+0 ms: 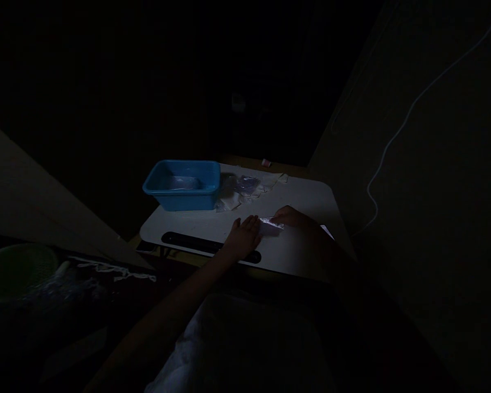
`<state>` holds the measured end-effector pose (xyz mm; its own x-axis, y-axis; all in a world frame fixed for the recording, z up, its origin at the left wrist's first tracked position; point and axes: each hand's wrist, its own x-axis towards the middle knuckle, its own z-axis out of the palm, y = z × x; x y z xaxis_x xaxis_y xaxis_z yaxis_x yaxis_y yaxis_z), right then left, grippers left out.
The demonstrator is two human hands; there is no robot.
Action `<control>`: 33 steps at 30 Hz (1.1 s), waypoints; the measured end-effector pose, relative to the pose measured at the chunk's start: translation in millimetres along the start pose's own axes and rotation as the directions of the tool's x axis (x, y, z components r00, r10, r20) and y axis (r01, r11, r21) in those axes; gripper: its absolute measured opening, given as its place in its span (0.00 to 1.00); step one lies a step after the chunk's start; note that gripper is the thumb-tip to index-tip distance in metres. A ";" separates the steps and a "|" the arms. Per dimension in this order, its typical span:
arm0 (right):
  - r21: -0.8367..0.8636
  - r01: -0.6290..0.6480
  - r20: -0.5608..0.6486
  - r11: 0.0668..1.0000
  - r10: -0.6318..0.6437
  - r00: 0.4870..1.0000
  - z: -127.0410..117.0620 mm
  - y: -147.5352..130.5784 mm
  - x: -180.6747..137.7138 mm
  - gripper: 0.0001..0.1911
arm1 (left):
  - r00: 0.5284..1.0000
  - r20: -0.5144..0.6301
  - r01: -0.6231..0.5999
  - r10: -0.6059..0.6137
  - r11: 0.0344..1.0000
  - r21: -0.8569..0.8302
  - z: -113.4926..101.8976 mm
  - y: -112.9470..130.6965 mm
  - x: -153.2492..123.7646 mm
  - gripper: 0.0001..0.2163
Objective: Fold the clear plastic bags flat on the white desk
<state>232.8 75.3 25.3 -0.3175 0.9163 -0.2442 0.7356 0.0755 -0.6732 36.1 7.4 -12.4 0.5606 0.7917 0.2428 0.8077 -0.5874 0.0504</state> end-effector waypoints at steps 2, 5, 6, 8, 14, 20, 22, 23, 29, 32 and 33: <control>-0.015 0.018 -0.012 1.000 -0.018 1.000 -0.3 0.9 -1.0 0.09 | 1.000 -0.001 0.000 0.000 1.000 0.006 0.2 0.0 0.1 0.20; 0.006 0.018 -0.057 1.000 -0.018 0.998 0.9 1.5 -1.2 0.05 | 1.000 -0.008 -0.001 0.001 1.000 0.005 0.3 0.3 0.3 0.20; 0.023 0.010 -0.075 1.000 -0.008 0.997 1.5 1.9 -1.0 0.04 | 1.000 -0.006 0.001 -0.001 1.000 0.003 0.2 0.4 0.4 0.20; 0.057 0.002 -0.096 0.998 0.004 0.995 2.6 3.2 -0.6 0.04 | 1.000 -0.003 0.000 0.000 1.000 0.002 -0.2 0.5 0.3 0.21; 0.052 0.019 -0.064 0.998 -0.016 0.998 2.7 4.5 -2.6 0.06 | 1.000 0.004 0.006 -0.006 1.000 0.006 -0.4 0.0 0.4 0.21; 0.033 0.006 -0.092 0.999 -0.003 0.996 3.3 3.4 -4.5 0.08 | 1.000 0.006 0.010 -0.010 1.000 0.003 -0.8 0.3 0.2 0.20; 0.048 0.001 -0.108 0.999 0.004 0.994 3.5 3.9 -5.0 0.08 | 1.000 0.004 0.009 -0.009 1.000 0.001 -1.4 0.6 0.0 0.20; 0.059 -0.005 -0.118 0.998 0.012 0.993 3.6 4.1 -5.2 0.07 | 1.000 0.003 0.007 -0.007 1.000 0.001 -1.5 0.7 -0.1 0.20; 0.067 -0.046 -0.147 0.997 0.056 0.988 7.0 1.4 -5.5 0.06 | 1.000 0.004 0.002 -0.002 1.000 0.012 -0.5 0.2 0.1 0.21; 0.036 -0.108 -0.107 0.994 0.111 0.988 8.8 -2.2 -6.1 0.09 | 1.000 0.006 0.001 -0.001 1.000 0.010 -0.5 0.0 0.0 0.21; 0.036 -0.124 -0.086 0.992 0.127 0.988 9.2 -3.4 -6.4 0.10 | 1.000 0.006 0.000 0.000 1.000 0.008 -0.7 0.1 -0.1 0.21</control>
<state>226.9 65.6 22.7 -0.1688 0.9490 -0.2664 0.7472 -0.0531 -0.6625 36.0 7.2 -11.7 0.5615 0.7928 0.2369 0.8093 -0.5858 0.0424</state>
